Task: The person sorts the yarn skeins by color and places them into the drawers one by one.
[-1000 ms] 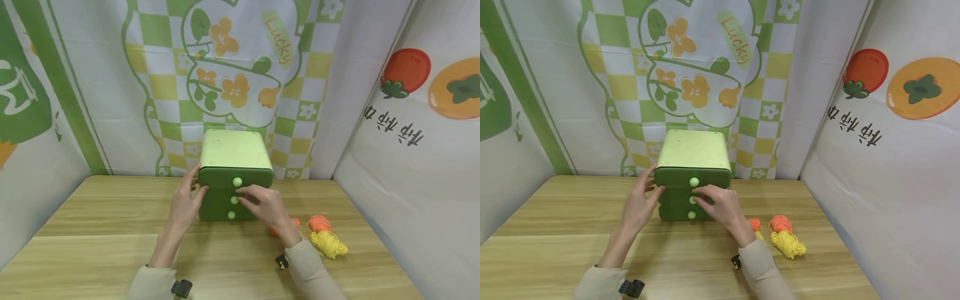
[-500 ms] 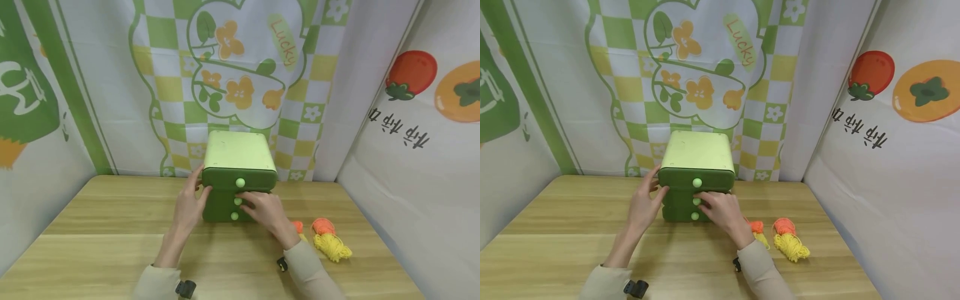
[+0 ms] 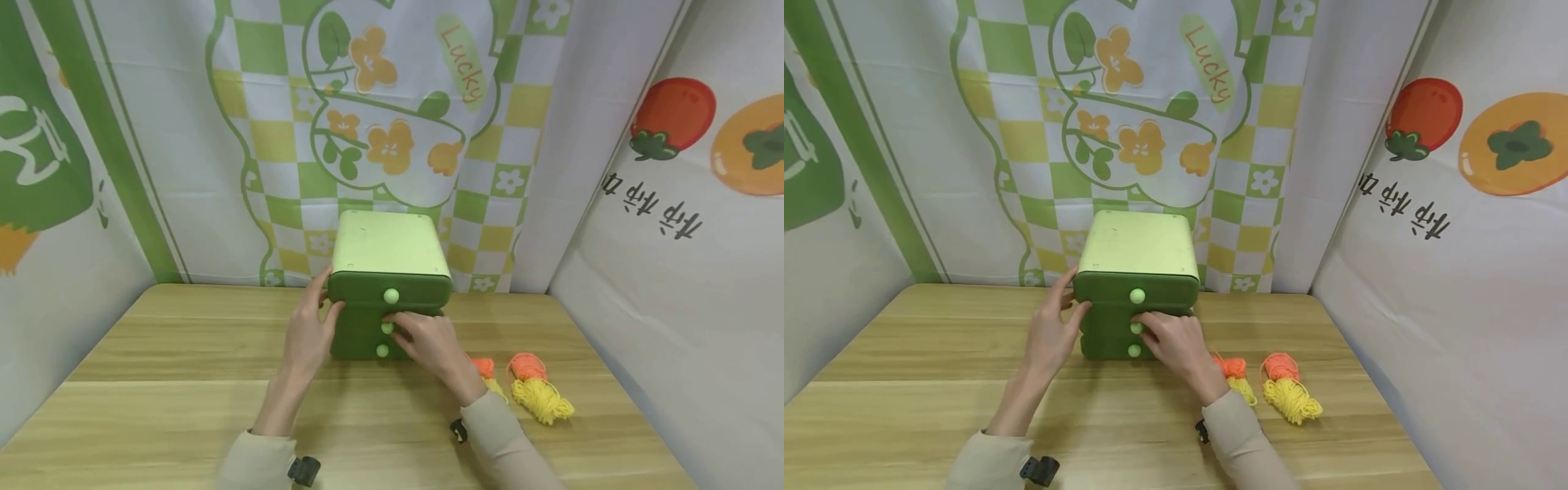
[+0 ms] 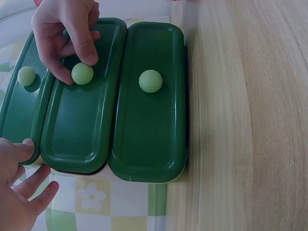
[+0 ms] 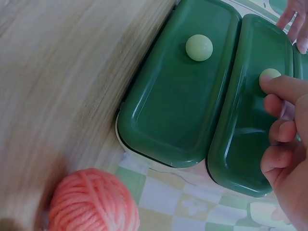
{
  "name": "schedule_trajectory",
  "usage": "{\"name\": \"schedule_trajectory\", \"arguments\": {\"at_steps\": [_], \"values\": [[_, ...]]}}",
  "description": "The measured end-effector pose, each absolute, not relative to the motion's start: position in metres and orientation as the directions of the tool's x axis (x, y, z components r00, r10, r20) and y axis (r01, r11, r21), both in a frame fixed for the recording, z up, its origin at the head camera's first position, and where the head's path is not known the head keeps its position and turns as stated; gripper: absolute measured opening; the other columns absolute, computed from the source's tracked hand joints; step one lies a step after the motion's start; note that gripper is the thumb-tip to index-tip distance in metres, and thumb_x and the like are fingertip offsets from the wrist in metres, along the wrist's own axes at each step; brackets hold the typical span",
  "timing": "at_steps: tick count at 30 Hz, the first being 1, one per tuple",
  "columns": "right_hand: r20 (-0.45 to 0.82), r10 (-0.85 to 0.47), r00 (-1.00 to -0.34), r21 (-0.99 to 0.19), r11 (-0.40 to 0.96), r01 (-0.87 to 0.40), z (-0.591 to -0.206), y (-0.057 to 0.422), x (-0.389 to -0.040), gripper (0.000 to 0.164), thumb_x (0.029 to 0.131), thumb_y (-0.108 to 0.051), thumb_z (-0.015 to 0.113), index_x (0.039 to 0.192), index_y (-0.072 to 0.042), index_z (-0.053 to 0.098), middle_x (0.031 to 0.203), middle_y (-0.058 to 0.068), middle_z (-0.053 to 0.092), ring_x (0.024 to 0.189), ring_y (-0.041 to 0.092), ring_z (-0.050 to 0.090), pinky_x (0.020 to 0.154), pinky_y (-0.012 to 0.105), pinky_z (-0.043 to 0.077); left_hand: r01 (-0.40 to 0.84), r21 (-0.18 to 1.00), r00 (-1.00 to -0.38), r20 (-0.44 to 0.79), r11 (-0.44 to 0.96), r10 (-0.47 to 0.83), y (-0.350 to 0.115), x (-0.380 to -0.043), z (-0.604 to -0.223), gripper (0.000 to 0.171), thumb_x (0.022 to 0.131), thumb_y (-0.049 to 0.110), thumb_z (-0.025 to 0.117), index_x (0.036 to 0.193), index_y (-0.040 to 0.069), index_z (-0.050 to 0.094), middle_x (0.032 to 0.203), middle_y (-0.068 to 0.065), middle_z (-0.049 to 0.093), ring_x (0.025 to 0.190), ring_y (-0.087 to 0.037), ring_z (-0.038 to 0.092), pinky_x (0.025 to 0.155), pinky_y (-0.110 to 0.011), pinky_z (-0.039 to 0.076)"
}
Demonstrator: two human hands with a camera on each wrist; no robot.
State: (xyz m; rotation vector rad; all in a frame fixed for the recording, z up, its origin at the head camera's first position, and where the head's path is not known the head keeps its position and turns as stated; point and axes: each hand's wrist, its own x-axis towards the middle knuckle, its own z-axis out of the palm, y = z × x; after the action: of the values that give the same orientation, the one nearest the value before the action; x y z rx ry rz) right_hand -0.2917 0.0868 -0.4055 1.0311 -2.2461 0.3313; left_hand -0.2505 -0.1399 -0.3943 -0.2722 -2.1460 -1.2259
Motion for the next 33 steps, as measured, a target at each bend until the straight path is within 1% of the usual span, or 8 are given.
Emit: {"name": "schedule_trajectory", "arguments": {"at_steps": [2,4,8,14,19,25,33], "values": [[0.644,-0.598,-0.478,0.042,0.651,-0.758,-0.406,0.088,-0.292,0.023,0.083,-0.018,0.081,0.104,-0.026,0.073,0.096,-0.015,0.074,0.077,0.005,0.066,0.059,0.028,0.055,0.464,0.698,-0.774,0.619,0.545,-0.133,-0.139,-0.25,-0.395,0.065,0.093,0.004,0.066,0.152,0.011,0.038,0.149,-0.015,0.049,0.115,-0.041,0.063,0.099,-0.052,0.054],[0.649,-0.603,-0.463,0.048,0.64,-0.767,-0.407,0.088,-0.292,0.024,0.083,-0.017,0.081,0.104,-0.025,0.073,0.095,-0.015,0.074,0.076,0.005,0.065,0.06,0.028,0.055,0.464,0.698,-0.774,0.618,0.546,-0.133,-0.139,-0.25,-0.395,0.065,0.093,0.004,0.066,0.152,0.011,0.038,0.149,-0.015,0.048,0.114,-0.041,0.063,0.098,-0.053,0.054],[0.65,-0.612,-0.449,0.054,0.627,-0.777,-0.408,0.09,-0.29,0.023,0.084,-0.015,0.08,0.104,-0.024,0.073,0.094,-0.014,0.074,0.07,0.004,0.062,0.057,0.027,0.053,0.459,0.703,-0.779,0.612,0.542,-0.134,-0.139,-0.251,-0.395,0.065,0.093,0.004,0.067,0.151,0.012,0.038,0.149,-0.015,0.049,0.114,-0.04,0.064,0.096,-0.052,0.055],[0.647,-0.63,-0.429,0.054,0.599,-0.799,-0.409,0.092,-0.286,0.022,0.085,-0.015,0.079,0.105,-0.023,0.074,0.091,-0.013,0.074,0.065,0.001,0.057,0.052,0.017,0.047,0.452,0.722,-0.789,0.597,0.523,-0.143,-0.143,-0.251,-0.396,0.066,0.092,0.003,0.068,0.151,0.015,0.04,0.148,-0.014,0.049,0.114,-0.039,0.065,0.092,-0.05,0.058],[0.646,-0.632,-0.429,0.03,0.582,-0.813,-0.409,0.095,-0.282,0.023,0.084,-0.015,0.08,0.105,-0.022,0.075,0.087,-0.013,0.073,0.062,-0.001,0.054,0.051,0.011,0.042,0.456,0.733,-0.801,0.585,0.504,-0.127,-0.145,-0.251,-0.396,0.067,0.092,0.003,0.068,0.151,0.016,0.04,0.15,-0.014,0.048,0.113,-0.04,0.065,0.088,-0.05,0.059],[0.65,-0.627,-0.429,0.026,0.583,-0.812,-0.406,0.095,-0.279,0.022,0.082,-0.014,0.081,0.102,-0.023,0.076,0.079,-0.015,0.069,0.062,-0.002,0.053,0.051,0.01,0.041,0.436,0.792,-0.839,0.529,0.428,-0.125,-0.149,-0.251,-0.394,0.068,0.093,0.003,0.067,0.152,0.023,0.04,0.155,-0.009,0.042,0.118,-0.039,0.063,0.087,-0.049,0.06],[0.628,-0.65,-0.428,0.069,0.594,-0.801,-0.4,0.096,-0.274,0.021,0.082,-0.013,0.08,0.099,-0.026,0.077,0.072,-0.017,0.066,0.06,-0.004,0.053,0.048,0.011,0.038,0.426,0.81,-0.853,0.509,0.403,-0.12,-0.149,-0.251,-0.392,0.067,0.094,0.004,0.067,0.151,0.025,0.04,0.156,-0.005,0.041,0.119,-0.038,0.063,0.088,-0.049,0.06]]}}
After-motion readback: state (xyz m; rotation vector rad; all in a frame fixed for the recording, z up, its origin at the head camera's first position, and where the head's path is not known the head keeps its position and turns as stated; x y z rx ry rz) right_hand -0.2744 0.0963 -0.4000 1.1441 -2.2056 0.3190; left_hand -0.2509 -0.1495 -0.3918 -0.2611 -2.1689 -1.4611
